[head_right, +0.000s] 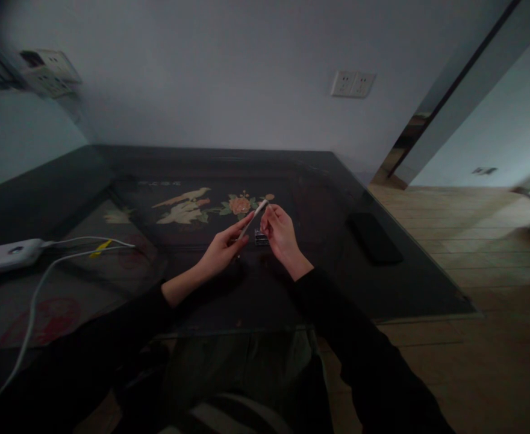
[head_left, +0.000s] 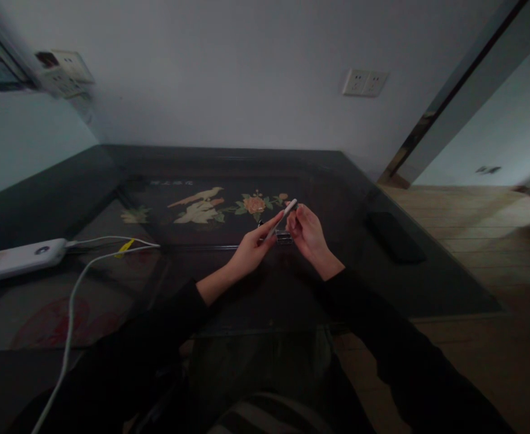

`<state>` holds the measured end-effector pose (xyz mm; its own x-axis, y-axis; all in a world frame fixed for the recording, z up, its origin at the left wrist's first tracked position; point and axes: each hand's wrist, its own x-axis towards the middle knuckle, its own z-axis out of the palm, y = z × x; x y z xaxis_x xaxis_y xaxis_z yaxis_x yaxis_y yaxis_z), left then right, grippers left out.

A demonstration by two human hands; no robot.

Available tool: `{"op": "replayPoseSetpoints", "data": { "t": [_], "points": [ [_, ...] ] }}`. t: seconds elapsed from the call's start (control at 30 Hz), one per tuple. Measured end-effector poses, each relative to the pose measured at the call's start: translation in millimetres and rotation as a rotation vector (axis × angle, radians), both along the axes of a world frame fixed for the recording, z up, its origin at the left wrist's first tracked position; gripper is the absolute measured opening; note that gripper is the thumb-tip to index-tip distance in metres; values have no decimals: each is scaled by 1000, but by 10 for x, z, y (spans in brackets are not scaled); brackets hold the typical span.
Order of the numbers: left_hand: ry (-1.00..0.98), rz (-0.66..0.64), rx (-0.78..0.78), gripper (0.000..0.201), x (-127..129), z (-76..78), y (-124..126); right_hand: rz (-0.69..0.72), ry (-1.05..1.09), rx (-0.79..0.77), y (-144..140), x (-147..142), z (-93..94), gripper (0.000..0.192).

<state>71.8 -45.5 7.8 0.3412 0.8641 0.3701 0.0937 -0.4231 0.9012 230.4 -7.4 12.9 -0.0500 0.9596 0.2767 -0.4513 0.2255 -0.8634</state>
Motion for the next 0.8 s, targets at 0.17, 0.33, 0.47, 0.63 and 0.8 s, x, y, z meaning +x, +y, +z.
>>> {"op": "replayPoseSetpoints", "data": {
  "t": [0.17, 0.33, 0.47, 0.63, 0.8],
  "points": [
    [-5, 34, -36, 56, -16, -23, 38, -1, -15, 9, -13, 2, 11, 46],
    [22, 60, -7, 56, -34, -69, 76, -13, -52, 4, -15, 5, 15, 45],
    [4, 46, -1, 56, -32, -62, 64, -5, -43, 7, -8, 4, 15, 45],
    [1, 33, -25, 57, -11, -16, 12, -2, -23, 5, 1, 12, 6, 46],
    [-11, 15, -9, 56, 3, -4, -12, -14, -32, 4, 9, 20, -4, 41]
  ]
}}
